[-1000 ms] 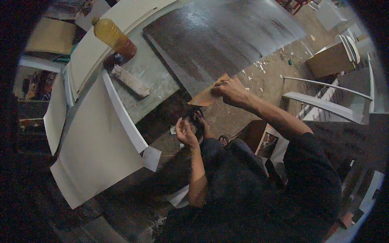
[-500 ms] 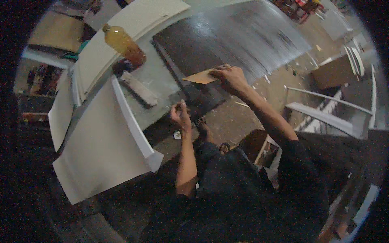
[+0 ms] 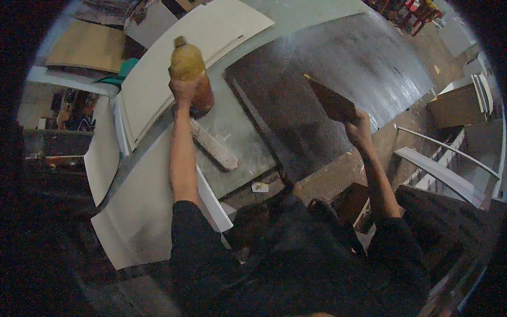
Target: The person spreads glue onto a series of rectangular panels using a piece of scrap wood as a spreader. The person pours liquid glue from a plastic bottle and then uses the wood scrap to evenly coat the surface of each panel.
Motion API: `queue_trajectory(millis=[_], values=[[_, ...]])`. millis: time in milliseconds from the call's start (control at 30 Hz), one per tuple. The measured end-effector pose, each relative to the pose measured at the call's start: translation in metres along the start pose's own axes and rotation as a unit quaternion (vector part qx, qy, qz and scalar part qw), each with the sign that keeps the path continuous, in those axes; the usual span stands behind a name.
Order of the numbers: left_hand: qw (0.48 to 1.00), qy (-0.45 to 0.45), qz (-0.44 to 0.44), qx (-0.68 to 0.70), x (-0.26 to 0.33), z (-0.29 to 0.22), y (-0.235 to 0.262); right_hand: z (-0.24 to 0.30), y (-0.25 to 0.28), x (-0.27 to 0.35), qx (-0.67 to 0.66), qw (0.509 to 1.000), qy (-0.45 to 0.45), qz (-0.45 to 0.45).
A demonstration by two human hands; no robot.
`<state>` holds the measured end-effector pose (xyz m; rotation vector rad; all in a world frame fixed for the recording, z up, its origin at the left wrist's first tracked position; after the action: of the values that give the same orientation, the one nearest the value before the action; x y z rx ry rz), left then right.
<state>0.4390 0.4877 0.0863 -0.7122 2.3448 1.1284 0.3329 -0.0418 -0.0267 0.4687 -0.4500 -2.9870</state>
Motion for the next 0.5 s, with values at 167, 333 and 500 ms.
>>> queue_trajectory(millis=[167,333,500], values=[[0.902,-0.005,0.359,-0.24,-0.028,-0.057,-0.035,0.001,0.01,-0.024,-0.046,0.996,-0.052,-0.063],[0.777,-0.134,0.443,-0.428,0.003,-0.019,-0.066,0.001,0.008,-0.028,-0.079,0.99,-0.04,-0.109],[0.769,-0.157,0.435,-0.441,0.011,0.004,-0.085,-0.019,-0.008,-0.024,-0.067,0.989,-0.102,-0.078]])
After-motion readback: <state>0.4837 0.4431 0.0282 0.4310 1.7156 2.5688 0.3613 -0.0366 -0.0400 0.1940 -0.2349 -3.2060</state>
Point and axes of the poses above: each hand's wrist, its own x-axis away from the middle knuckle, its own y-axis out of the back of the hand, z = x × y, the point moved 10 cm from there along -x, towards the middle knuckle, and after that the axes turned 7 degrees about y, right-handed, at the moved point
